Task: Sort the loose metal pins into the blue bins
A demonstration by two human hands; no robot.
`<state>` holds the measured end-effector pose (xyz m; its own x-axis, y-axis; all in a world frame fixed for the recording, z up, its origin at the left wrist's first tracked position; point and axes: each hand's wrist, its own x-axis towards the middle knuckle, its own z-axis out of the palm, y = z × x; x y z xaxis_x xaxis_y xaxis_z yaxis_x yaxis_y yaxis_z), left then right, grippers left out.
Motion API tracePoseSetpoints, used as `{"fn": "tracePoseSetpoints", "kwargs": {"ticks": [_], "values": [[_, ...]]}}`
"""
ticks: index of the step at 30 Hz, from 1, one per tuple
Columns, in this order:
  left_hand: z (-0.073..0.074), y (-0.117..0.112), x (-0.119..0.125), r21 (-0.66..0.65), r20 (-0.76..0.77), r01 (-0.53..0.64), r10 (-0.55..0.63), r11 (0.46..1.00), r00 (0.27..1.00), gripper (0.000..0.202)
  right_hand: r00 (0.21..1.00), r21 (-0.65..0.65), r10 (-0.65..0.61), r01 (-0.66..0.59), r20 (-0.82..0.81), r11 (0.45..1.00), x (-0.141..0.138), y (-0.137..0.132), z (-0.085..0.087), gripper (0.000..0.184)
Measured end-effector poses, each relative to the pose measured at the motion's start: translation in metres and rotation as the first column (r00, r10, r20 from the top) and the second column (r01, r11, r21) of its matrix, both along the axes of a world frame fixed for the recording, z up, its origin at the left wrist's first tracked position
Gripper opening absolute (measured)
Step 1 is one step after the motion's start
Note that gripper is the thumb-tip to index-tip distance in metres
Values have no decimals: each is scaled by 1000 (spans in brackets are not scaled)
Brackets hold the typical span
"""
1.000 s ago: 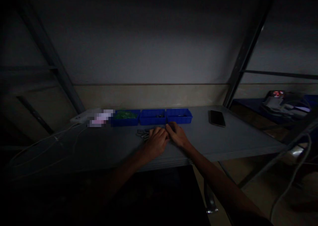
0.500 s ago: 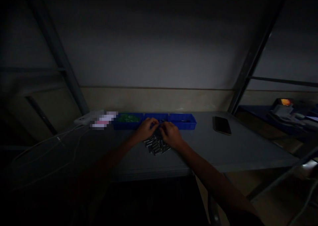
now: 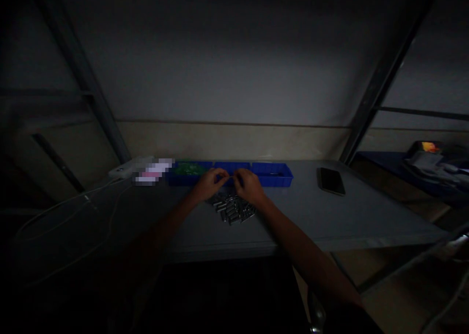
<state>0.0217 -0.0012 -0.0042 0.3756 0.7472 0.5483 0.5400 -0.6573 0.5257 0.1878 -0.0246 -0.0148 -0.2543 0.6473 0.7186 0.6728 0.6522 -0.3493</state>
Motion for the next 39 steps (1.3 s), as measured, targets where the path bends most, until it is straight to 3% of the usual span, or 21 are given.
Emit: {"fn": "tracePoseSetpoints", "kwargs": {"ticks": [9, 18, 23, 27, 32, 39], "values": [[-1, -13, 7, -25, -7, 3, -3, 1000, 1000, 11, 1000, -44, -22, 22, 5, 999, 0, -8, -7, 9], [0, -14, 4, 41, -70, 41, -39, 998, 997, 12, 996, -25, 9, -7, 90, 1000, 2, -10, -6, 10], [5, -12, 2, -8, -28, 45, -45, 999, 999, 14, 1000, -52, -24, 24, 0, 998, -2, -11, -3, 13], [8, -13, 0, 54, 14, 7, -8, 999, 1000, 14, 998, -51, -40, 37, -54, 998, -2, -10, -4, 15], [5, -11, -3, 153, -34, 43, -38, 987, 999, 10, 997, -56, -59, 56, -46, 997, -1, -8, -6, 17], [-1, -11, -1, 196, -83, 24, -8, 980, 997, 7, 998, -40, -58, 59, 38, 997, -4, -10, -5, 13]]}}
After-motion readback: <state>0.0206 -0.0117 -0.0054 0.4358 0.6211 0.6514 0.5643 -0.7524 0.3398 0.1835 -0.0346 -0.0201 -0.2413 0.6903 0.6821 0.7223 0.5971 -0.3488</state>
